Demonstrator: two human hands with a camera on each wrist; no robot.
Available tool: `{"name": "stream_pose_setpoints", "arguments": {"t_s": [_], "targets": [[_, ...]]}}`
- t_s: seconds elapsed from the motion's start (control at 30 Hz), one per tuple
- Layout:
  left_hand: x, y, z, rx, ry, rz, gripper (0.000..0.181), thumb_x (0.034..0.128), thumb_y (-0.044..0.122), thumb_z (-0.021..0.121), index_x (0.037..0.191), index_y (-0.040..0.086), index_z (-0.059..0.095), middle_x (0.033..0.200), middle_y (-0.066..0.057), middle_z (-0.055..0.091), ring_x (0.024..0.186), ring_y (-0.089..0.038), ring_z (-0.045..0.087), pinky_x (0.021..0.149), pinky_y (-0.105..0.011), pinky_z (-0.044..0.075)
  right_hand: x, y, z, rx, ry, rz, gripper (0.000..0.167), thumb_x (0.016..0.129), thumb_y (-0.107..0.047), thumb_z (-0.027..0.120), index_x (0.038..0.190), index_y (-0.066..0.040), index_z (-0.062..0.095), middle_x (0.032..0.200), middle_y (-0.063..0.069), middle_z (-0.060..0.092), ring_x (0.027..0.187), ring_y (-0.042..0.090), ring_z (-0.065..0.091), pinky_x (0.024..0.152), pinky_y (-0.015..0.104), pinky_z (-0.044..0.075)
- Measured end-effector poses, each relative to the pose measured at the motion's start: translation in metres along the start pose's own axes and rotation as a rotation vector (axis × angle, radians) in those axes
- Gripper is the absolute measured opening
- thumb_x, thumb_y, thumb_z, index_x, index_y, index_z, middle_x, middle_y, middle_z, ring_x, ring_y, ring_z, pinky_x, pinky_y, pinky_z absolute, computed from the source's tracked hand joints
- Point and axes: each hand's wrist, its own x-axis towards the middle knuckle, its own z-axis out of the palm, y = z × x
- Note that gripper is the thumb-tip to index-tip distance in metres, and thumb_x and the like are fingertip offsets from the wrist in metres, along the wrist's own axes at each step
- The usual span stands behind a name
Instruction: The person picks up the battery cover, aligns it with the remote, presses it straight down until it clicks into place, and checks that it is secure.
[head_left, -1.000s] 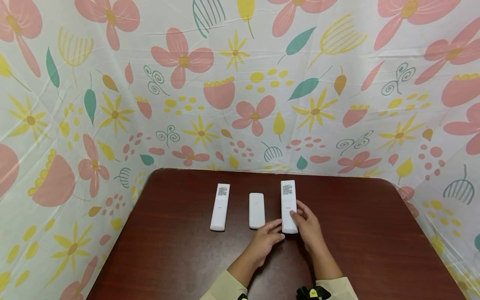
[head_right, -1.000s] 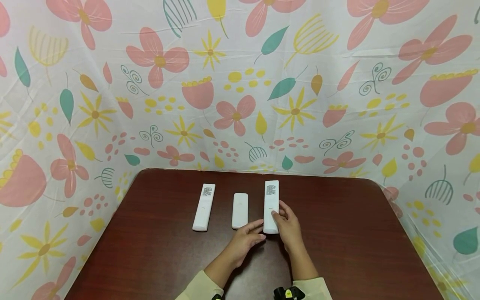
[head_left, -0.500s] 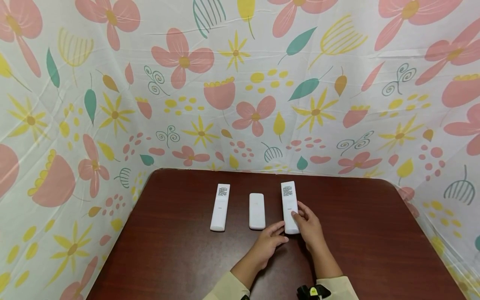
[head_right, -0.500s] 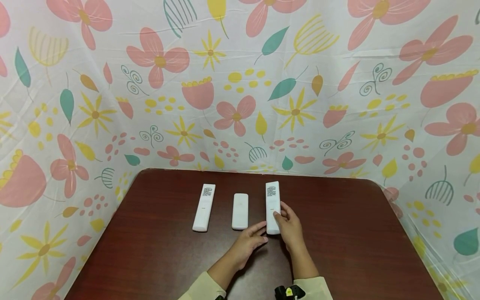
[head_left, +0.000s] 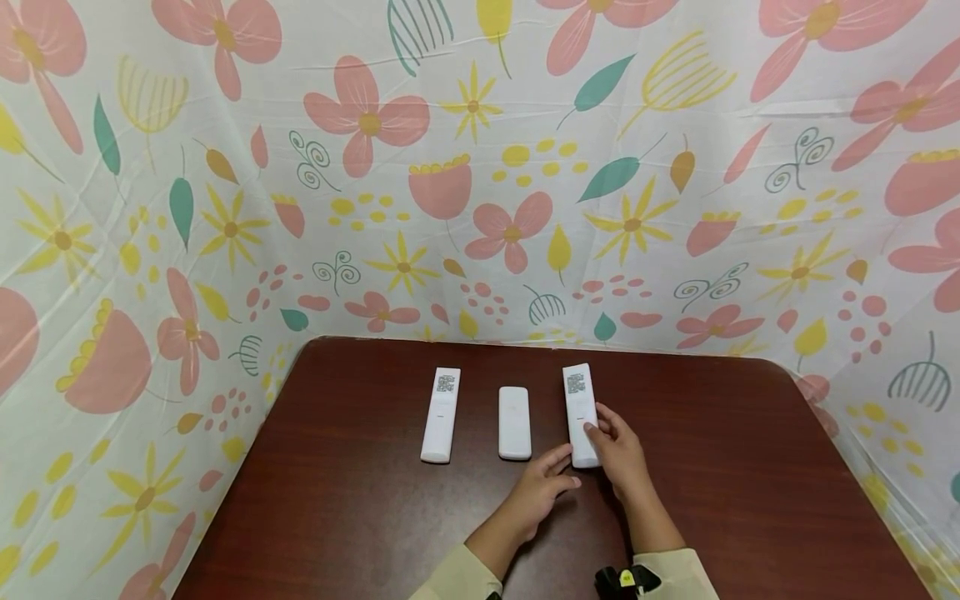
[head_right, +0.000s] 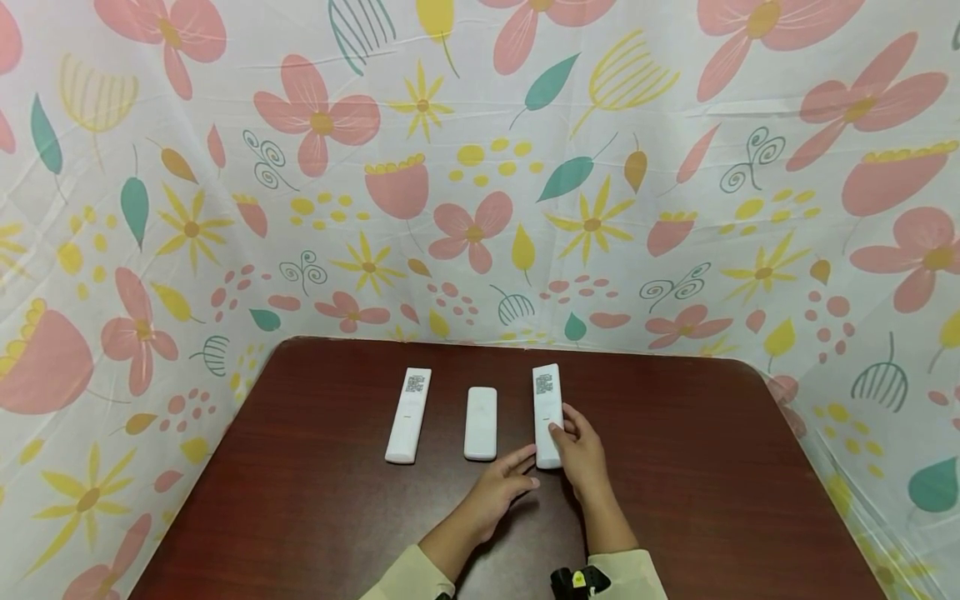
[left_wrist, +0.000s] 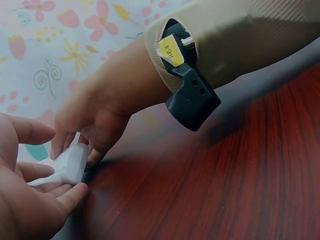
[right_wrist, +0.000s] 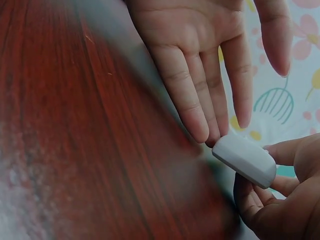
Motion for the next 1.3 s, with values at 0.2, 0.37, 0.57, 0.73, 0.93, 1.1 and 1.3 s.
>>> {"name": "stream_pose_setpoints", "arguments": {"t_s": [0.2, 0.37, 0.57, 0.73, 0.93, 1.1, 1.3], "targets": [[0.001, -0.001, 0.002, 0.035, 0.0, 0.038, 0.06, 0.0909, 0.005, 0.063, 0.148, -0.002, 0.047, 0.158, -0.017, 0.042, 0.15, -0.034, 0.035, 0.12, -0.05, 0.033, 0.003, 0.001, 0.001, -0.009, 0.006, -0.008, 0.054, 0.104, -0.021, 0.056, 0.154, -0.011, 0.04, 0.138, 0.025, 0.056, 0.113, 0.023, 0.061, 0.077, 0.02, 0.052], [0.002, -0.005, 0.004, 0.087, 0.006, 0.068, 0.06, 0.0895, 0.006, 0.065, 0.146, -0.003, 0.049, 0.161, -0.012, 0.039, 0.151, -0.032, 0.032, 0.122, -0.048, 0.03, 0.005, 0.002, 0.003, -0.028, 0.015, -0.024, 0.054, 0.103, -0.019, 0.057, 0.153, -0.009, 0.04, 0.136, 0.027, 0.057, 0.107, 0.019, 0.062, 0.075, 0.021, 0.054], [0.005, -0.009, 0.005, 0.093, 0.003, 0.087, 0.063, 0.0861, 0.004, 0.065, 0.147, -0.004, 0.048, 0.163, -0.008, 0.037, 0.15, -0.032, 0.033, 0.118, -0.044, 0.038, 0.006, 0.002, 0.003, -0.059, 0.016, -0.038, 0.054, 0.102, -0.018, 0.058, 0.153, -0.009, 0.041, 0.134, 0.027, 0.058, 0.099, 0.011, 0.061, 0.074, 0.021, 0.053], [0.005, -0.01, 0.005, 0.137, 0.0, 0.095, 0.066, 0.0849, 0.004, 0.065, 0.148, -0.003, 0.046, 0.163, -0.007, 0.035, 0.146, -0.032, 0.04, 0.114, -0.04, 0.043, 0.007, 0.002, 0.001, -0.099, 0.023, -0.043, 0.054, 0.102, -0.019, 0.058, 0.153, -0.008, 0.042, 0.132, 0.026, 0.059, 0.099, 0.014, 0.061, 0.073, 0.021, 0.053], [0.008, -0.011, 0.005, 0.26, 0.007, 0.107, 0.065, 0.0869, 0.004, 0.063, 0.149, 0.001, 0.046, 0.163, -0.005, 0.036, 0.148, -0.027, 0.036, 0.112, -0.035, 0.045, 0.008, 0.002, -0.002, -0.195, 0.03, -0.053, 0.054, 0.102, -0.022, 0.058, 0.152, -0.008, 0.043, 0.133, 0.025, 0.06, 0.106, 0.022, 0.059, 0.074, 0.019, 0.05], [0.008, -0.009, 0.006, 0.363, 0.004, 0.099, 0.064, 0.089, 0.004, 0.062, 0.151, 0.005, 0.046, 0.163, -0.002, 0.036, 0.144, -0.02, 0.041, 0.105, -0.023, 0.047, 0.007, 0.003, -0.003, -0.28, 0.047, -0.074, 0.056, 0.101, -0.025, 0.061, 0.151, -0.005, 0.045, 0.131, 0.026, 0.061, 0.112, 0.031, 0.061, 0.075, 0.02, 0.048], [0.008, -0.007, 0.006, 0.416, -0.012, 0.1, 0.063, 0.0899, 0.004, 0.062, 0.151, 0.007, 0.046, 0.164, -0.004, 0.035, 0.131, -0.019, 0.055, 0.096, -0.017, 0.048, 0.006, 0.0, -0.003, -0.373, 0.076, -0.098, 0.059, 0.098, -0.027, 0.065, 0.148, -0.002, 0.048, 0.122, 0.025, 0.065, 0.099, 0.029, 0.064, 0.071, 0.024, 0.048]]}}
